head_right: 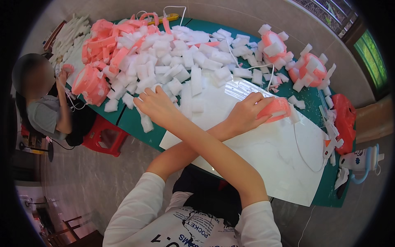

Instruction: Assembling foam ring components by gluing individual foam blocks onto a circular base using a hot glue gun.

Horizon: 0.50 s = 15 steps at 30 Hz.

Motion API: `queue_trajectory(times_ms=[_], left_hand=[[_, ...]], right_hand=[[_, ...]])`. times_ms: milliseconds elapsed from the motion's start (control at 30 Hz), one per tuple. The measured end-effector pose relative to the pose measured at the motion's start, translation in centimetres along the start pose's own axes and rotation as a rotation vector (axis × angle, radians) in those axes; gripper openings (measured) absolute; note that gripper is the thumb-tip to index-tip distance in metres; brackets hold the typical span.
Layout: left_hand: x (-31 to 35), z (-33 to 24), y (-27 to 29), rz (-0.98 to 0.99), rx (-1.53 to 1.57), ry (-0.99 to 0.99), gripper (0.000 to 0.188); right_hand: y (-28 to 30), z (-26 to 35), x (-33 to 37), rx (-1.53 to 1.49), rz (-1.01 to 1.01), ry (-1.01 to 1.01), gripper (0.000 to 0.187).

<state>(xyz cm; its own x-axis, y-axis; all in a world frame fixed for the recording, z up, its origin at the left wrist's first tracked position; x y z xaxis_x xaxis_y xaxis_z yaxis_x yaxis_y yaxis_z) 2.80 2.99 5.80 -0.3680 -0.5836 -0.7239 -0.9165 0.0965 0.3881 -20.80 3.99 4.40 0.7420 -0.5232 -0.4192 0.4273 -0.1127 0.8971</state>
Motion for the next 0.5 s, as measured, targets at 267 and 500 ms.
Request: queue_trajectory(times_ms=[267, 500], left_hand=[[-0.3, -0.2, 0.1, 0.009, -0.015, -0.020, 0.047], [-0.3, 0.1, -0.5, 0.011, -0.091, 0.018, 0.044]], right_hand=[[3.4, -5.8, 0.6, -0.590, -0.277, -0.349, 0.036], [10.2, -8.0, 8.8, -1.507, -0.270, -0.797, 0.036]])
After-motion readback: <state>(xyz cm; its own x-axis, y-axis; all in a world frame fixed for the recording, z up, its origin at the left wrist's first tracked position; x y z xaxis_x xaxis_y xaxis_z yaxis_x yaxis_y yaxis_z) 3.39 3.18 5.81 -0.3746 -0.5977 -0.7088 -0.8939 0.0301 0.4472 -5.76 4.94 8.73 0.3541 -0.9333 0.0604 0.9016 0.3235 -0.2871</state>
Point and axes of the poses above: each hand's wrist, its own x-axis away from the middle knuckle, its own y-axis out of the back of the hand, z = x × y, the point moved 10 cm from there along -x, towards the middle knuckle
